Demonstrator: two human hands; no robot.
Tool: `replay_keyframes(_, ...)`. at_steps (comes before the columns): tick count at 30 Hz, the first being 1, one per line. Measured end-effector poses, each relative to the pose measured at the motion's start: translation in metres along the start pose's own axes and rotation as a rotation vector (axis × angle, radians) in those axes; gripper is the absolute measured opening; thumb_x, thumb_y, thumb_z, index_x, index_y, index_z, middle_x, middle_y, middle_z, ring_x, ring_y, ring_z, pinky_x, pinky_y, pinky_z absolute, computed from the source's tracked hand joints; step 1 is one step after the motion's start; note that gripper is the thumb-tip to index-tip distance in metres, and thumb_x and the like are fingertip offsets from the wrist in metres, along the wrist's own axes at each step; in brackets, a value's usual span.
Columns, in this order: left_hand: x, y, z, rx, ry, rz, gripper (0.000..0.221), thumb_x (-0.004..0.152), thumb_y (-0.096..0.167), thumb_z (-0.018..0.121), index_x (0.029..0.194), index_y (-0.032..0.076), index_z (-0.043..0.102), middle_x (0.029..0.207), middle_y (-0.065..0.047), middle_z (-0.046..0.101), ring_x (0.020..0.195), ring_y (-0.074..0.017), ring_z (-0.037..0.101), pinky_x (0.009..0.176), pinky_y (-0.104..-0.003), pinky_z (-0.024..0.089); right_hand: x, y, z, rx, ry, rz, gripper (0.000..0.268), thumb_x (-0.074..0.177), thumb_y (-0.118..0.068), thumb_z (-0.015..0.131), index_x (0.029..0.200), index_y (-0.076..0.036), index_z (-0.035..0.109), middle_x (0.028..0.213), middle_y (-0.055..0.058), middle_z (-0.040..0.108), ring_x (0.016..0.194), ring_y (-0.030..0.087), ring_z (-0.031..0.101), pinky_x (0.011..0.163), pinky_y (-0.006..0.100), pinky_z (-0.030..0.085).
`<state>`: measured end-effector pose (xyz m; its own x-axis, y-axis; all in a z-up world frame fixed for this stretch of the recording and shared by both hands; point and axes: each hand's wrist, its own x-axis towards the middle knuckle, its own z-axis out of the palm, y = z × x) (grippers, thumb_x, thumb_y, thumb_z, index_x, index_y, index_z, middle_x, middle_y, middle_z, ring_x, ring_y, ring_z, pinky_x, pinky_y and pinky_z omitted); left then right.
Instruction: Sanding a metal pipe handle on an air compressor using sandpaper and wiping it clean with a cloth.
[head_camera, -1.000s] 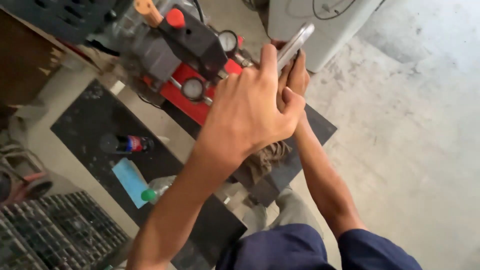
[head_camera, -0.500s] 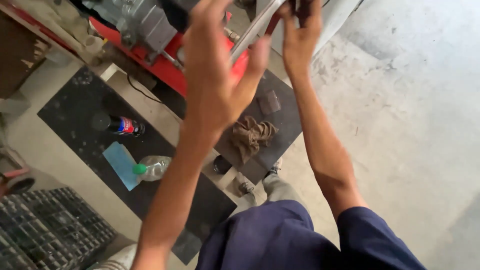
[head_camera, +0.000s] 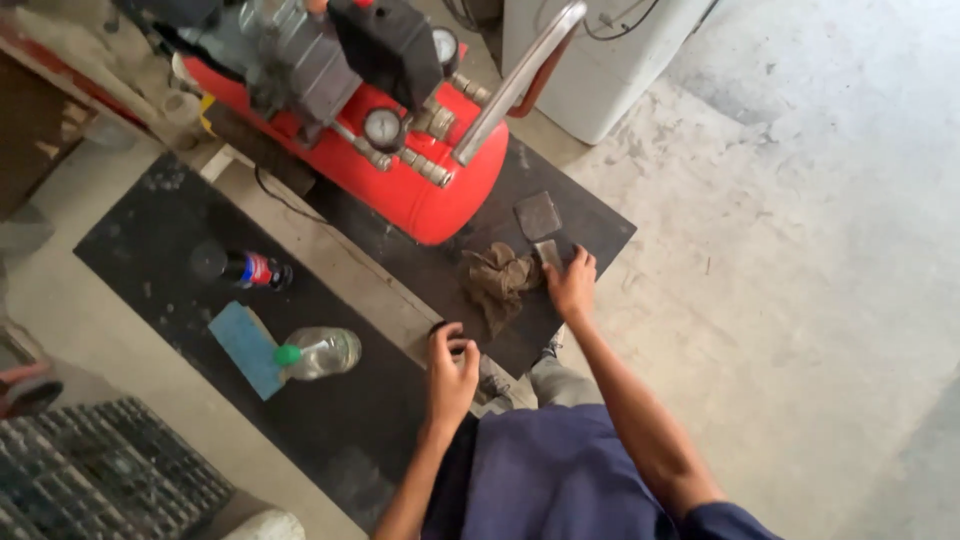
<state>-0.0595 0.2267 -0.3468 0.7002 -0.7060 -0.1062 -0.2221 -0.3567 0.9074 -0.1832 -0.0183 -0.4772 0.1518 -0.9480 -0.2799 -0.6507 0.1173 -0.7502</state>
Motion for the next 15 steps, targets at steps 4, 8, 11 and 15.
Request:
replay_keyframes(4,-0.01,-0.014,-0.001,0.02,0.084,-0.032,0.033,0.093,0.015,0.063,0.125,0.006,0.06,0.116,-0.015,0.064,0.097,-0.0269,0.073,0.078,-0.037,0.062,-0.058,-0.072,-0.018,-0.238,0.066,-0.439,0.06,0.089,-0.029,0.074,0.139,-0.004,0.053,0.134,0.02,0.059,0.117,0.042,0.062,0.096,0.053,0.051)
replay_keyframes(8,-0.014,0.009,-0.013,0.0,0.068,-0.1,0.031,0.095,0.017,0.059,0.125,0.01,0.06,0.118,-0.012,0.062,0.098,-0.02,0.07,0.078,-0.034,0.06,-0.064,-0.049,0.032,-0.645,-0.195,-0.814,0.092,0.088,-0.065,0.066,0.162,-0.023,0.032,0.147,0.011,0.046,0.13,0.036,0.043,0.098,0.052,0.045)
replay_keyframes(11,-0.012,0.028,-0.025,-0.012,0.061,0.022,0.03,0.096,0.014,0.058,0.125,0.005,0.06,0.122,-0.012,0.062,0.099,-0.0207,0.07,0.08,-0.032,0.06,-0.048,-0.03,0.056,-0.604,-0.276,-0.835,0.088,0.08,-0.012,0.077,0.158,-0.017,0.037,0.127,0.016,0.048,0.107,0.04,0.05,0.087,0.049,0.054)
replay_keyframes(15,-0.008,0.055,-0.041,-0.04,0.112,0.064,0.028,0.096,0.009,0.056,0.124,0.005,0.062,0.115,-0.012,0.063,0.098,-0.0195,0.071,0.085,-0.031,0.058,-0.056,-0.087,-0.003,-0.098,-0.297,-0.845,0.076,0.076,-0.001,0.063,0.15,-0.007,0.046,0.124,0.018,0.054,0.111,0.039,0.053,0.104,0.044,0.043)
